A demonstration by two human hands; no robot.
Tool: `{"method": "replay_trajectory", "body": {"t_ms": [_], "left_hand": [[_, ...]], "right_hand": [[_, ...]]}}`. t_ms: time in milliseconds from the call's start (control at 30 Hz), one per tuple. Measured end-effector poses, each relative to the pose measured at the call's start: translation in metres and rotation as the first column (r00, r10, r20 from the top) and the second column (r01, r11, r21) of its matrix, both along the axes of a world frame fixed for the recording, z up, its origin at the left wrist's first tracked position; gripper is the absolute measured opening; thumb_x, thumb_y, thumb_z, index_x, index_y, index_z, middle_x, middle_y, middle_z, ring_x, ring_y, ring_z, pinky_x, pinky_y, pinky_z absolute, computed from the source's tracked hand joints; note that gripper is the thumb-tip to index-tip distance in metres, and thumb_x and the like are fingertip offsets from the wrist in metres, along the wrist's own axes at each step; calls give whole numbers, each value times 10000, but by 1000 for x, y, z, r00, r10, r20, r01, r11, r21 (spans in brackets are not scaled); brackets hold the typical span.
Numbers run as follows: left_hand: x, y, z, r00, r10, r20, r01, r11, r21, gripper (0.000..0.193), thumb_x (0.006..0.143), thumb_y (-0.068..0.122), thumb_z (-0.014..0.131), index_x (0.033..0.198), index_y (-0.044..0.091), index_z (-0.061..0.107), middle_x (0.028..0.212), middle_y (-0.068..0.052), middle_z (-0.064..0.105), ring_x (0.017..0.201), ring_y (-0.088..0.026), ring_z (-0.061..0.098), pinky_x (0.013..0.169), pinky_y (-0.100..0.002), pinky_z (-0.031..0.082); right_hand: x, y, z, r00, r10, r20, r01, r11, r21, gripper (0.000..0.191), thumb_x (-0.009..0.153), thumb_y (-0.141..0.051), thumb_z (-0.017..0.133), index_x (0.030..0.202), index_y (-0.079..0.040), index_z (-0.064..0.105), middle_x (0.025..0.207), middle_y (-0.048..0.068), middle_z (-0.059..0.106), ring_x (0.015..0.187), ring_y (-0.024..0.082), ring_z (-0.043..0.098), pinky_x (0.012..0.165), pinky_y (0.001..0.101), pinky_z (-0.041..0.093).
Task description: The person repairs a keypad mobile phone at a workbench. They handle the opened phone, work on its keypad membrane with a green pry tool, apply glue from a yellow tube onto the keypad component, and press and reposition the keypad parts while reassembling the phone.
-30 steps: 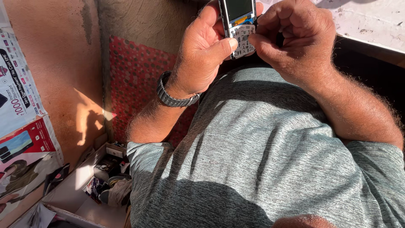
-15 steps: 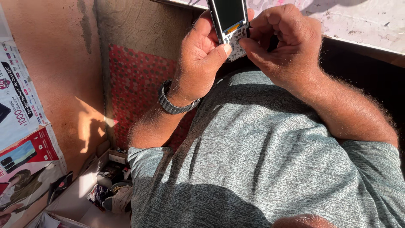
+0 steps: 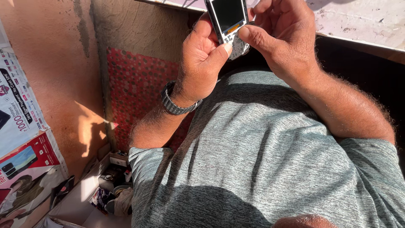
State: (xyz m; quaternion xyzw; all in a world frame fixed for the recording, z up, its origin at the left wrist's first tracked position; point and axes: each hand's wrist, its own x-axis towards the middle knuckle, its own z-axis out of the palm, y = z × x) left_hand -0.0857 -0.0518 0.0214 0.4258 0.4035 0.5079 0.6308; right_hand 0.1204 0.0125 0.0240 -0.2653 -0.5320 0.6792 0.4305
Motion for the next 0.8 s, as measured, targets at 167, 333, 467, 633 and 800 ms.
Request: {"method": "replay_trajectory", "body": {"t_ms": [167, 333, 467, 633, 800], "left_hand": [[2, 1, -5, 1000, 12, 25, -14, 997, 75, 393, 1119, -96, 527, 1486, 10, 434, 1339, -86, 615, 1206, -93, 590, 1082, -269, 522], [5, 7, -9, 982, 62, 180, -75, 995, 67, 329, 1123, -92, 519, 1436, -15, 451, 1316, -122, 632, 1193, -134, 622, 1119, -322, 539], [7, 11, -14, 984, 65, 166, -76, 995, 59, 329, 1117, -71, 532, 1428, -19, 440, 1306, -141, 639, 1221, -159, 665, 1110, -346, 574], [8, 13, -26, 995, 83, 59, -90, 988, 124, 330, 1124, -53, 553, 1434, -14, 446, 1293, -131, 655, 1206, -160, 683, 1095, -345, 599], [10, 16, -33, 979, 81, 186, -98, 992, 84, 344, 1121, -56, 556, 1446, -19, 450, 1326, -143, 648, 1236, -173, 669, 1128, -353, 571]], "right_hand": [[-3, -3, -4, 1000, 6, -26, -8, 996, -93, 349, 1064, -110, 754, 1295, -62, 496, 1238, 59, 593, 1098, 95, 656, 959, 233, 633], [2, -6, -6, 994, 55, 90, -68, 986, 155, 467, 1126, -84, 721, 1445, -64, 382, 1326, 78, 531, 1163, 121, 626, 1033, 263, 646], [5, -2, -12, 993, 48, 104, -63, 987, 149, 478, 1123, -121, 773, 1435, -79, 413, 1326, 84, 555, 1133, 120, 626, 1030, 271, 647], [2, 1, -22, 990, 5, 141, -34, 978, 205, 459, 1111, -131, 789, 1411, -78, 445, 1323, 78, 571, 1127, 101, 619, 1014, 259, 646], [2, 0, -23, 987, -13, 159, -21, 977, 213, 453, 1106, -108, 787, 1411, -66, 454, 1330, 68, 566, 1077, 81, 596, 985, 225, 626]]}}
